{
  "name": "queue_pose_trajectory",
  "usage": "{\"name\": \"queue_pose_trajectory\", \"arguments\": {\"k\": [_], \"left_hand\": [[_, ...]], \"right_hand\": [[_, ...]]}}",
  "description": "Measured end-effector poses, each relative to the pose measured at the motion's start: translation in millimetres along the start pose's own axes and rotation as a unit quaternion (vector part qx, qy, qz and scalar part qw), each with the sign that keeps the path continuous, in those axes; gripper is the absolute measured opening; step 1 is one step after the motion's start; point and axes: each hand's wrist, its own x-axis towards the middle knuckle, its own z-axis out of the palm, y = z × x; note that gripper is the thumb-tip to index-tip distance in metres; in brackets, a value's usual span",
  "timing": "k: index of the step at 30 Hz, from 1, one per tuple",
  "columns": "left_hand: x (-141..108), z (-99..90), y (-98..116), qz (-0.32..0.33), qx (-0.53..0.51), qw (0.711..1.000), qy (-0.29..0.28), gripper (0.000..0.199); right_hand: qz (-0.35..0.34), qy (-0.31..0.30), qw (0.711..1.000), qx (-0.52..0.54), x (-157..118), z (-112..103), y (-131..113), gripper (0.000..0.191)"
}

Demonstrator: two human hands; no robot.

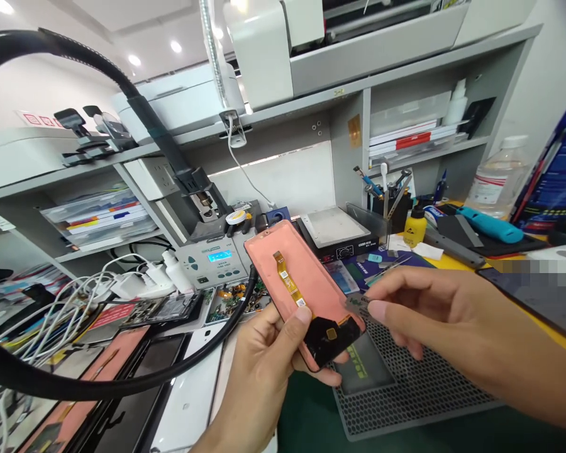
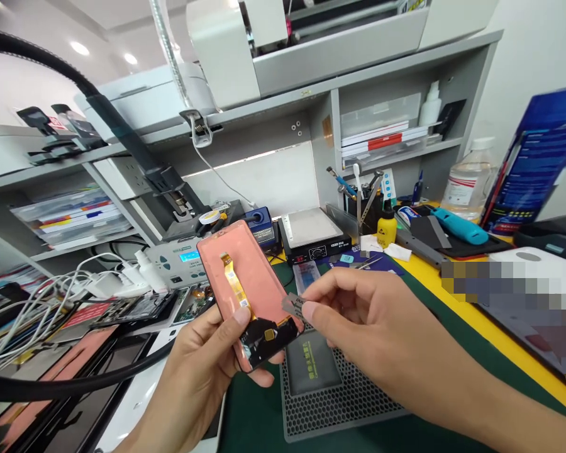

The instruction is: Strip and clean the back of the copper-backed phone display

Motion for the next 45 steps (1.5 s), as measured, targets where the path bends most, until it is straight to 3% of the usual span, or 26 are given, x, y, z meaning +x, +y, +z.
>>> {"name": "queue_pose_trajectory", "arguments": {"k": [16, 28, 36, 45], "left_hand": [[-3.3, 4.9, 2.4, 0.012, -0.073, 0.997, -0.005, 0.03], [-2.9, 1.8, -0.9, 0.001, -0.082, 0.997, 0.009, 0.019], [-2.8, 4.2, 3.5, -0.025, -0.108, 0.994, 0.012, 0.025], [-1.4, 1.0, 3.4, -0.049, -0.1, 0.994, 0.012, 0.028]], "right_hand": [[0.037, 0.005, 0.997, 0.072, 2.6, 2.3, 2.8, 0.017], [0.054, -0.002, 0.994, 0.1, -0.9, 5.6, 4.8, 0.018], [0.076, -0.033, 0.98, 0.18, 2.2, 4.3, 8.8, 0.022], [0.092, -0.044, 0.975, 0.195, 3.9, 4.6, 11.4, 0.022]]}}
